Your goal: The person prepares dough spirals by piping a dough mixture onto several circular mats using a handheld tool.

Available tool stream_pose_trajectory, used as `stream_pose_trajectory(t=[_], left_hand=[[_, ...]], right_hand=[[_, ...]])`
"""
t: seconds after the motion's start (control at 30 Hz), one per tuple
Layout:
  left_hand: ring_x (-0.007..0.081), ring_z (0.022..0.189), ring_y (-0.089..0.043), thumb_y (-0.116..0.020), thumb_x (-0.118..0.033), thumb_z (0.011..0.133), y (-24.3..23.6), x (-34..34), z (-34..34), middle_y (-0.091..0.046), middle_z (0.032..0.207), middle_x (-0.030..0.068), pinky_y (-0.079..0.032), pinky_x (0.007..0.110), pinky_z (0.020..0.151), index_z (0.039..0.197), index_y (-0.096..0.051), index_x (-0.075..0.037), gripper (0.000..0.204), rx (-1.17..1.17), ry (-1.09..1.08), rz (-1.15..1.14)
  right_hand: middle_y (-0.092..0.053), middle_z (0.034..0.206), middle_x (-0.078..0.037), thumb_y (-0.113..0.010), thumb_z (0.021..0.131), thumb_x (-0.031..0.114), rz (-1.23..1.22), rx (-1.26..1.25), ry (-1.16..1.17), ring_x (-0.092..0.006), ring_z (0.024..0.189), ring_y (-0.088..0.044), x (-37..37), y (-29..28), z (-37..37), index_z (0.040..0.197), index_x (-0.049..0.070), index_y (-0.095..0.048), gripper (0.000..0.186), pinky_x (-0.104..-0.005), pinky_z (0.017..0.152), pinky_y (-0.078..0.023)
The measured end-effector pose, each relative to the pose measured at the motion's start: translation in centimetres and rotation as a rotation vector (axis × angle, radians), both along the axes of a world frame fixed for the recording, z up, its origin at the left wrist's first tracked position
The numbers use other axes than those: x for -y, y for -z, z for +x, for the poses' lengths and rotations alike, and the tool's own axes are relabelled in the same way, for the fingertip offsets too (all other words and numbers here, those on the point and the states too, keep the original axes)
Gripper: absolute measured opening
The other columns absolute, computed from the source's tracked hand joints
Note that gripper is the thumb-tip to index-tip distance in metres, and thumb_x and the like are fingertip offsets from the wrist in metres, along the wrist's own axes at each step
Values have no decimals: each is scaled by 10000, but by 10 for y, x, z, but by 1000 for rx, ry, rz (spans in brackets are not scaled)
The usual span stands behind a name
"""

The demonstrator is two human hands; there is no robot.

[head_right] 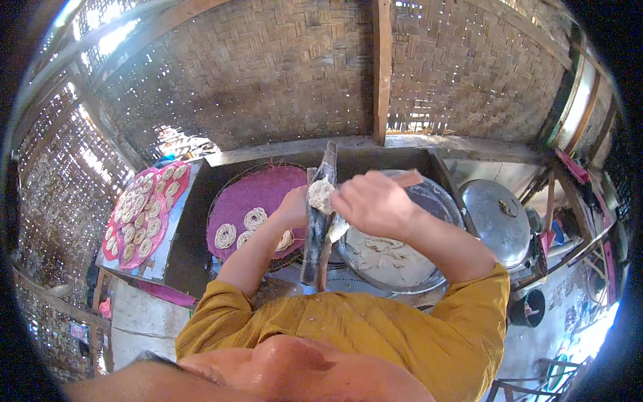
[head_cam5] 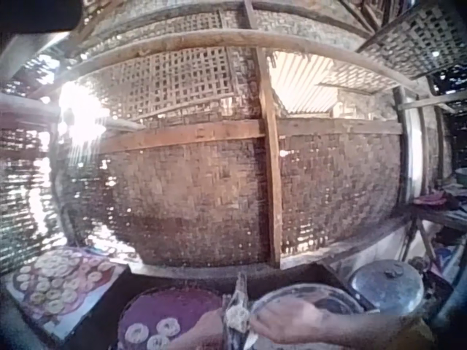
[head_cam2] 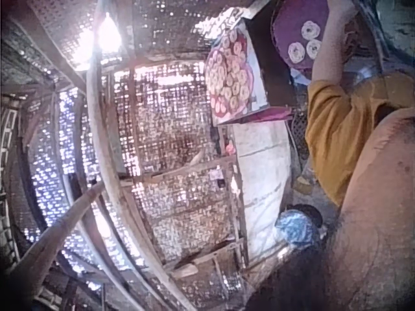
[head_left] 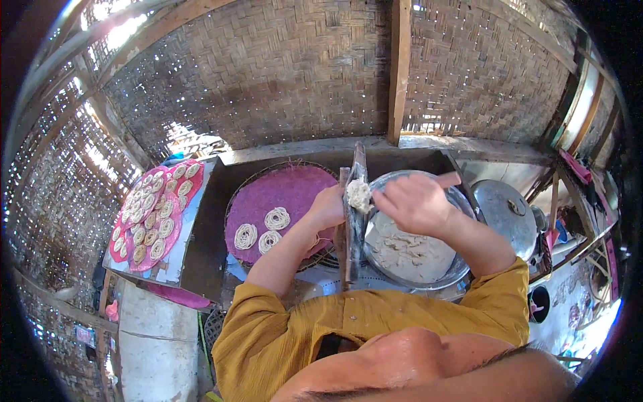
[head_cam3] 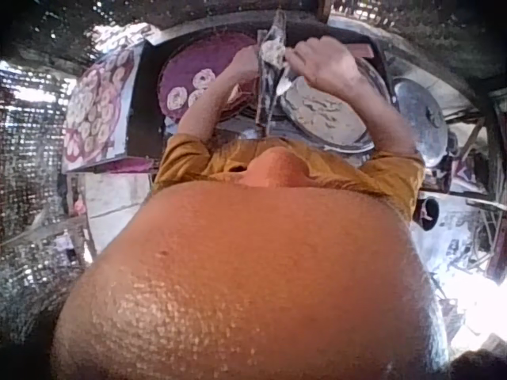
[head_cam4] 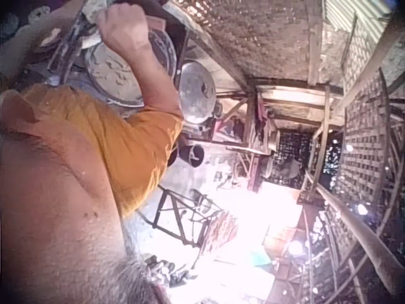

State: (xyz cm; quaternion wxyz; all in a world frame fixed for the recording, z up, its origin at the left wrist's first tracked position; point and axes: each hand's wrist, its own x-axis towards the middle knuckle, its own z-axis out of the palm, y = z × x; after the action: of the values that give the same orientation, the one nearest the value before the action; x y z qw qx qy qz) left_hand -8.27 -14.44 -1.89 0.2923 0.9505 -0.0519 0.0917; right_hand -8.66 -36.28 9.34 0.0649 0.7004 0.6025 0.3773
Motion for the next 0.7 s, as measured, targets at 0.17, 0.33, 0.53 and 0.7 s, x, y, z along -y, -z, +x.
stream_pose_trajectory(t=[0.17, 0.33, 0.53, 0.7], left_hand=[[345, 848, -583, -621, -304, 677, 6, -27, 11, -621, 884, 173, -448, 404, 746, 893, -635, -75, 315, 24, -16, 3], [279, 867, -593, -599, -292, 725, -31, -14, -1, -627, 937, 122, -455, 349, 762, 933, -630, -104, 282, 116, 87, -303], [172, 854, -588, -573, -210, 783, -18, -11, 11, -616, 954, 87, -463, 285, 749, 975, -605, -16, 275, -66, 107, -1228], [182, 862, -596, -603, -236, 746, 3, -12, 25, -627, 942, 95, -457, 328, 750, 983, -614, -66, 292, 90, -7, -595]], right_hand=[[-542, 692, 12, -653, 573, 57, 229, 164, -145, -141, 539, -497, 34, -5, 10, 912, 107, -590, 348, -293, 496, -397], [-609, 753, -32, -657, 685, 52, 841, -649, -19, -127, 652, -569, 32, 25, 20, 856, 58, -621, 175, -253, 591, -445], [-636, 771, -50, -662, 742, 77, 934, -1298, 95, -93, 705, -573, 15, 101, 12, 863, 3, -632, 145, -224, 670, -459], [-639, 757, -74, -660, 724, 15, 949, -1130, 252, -115, 644, -598, 31, 87, 18, 853, -19, -605, 144, -247, 584, -475]])
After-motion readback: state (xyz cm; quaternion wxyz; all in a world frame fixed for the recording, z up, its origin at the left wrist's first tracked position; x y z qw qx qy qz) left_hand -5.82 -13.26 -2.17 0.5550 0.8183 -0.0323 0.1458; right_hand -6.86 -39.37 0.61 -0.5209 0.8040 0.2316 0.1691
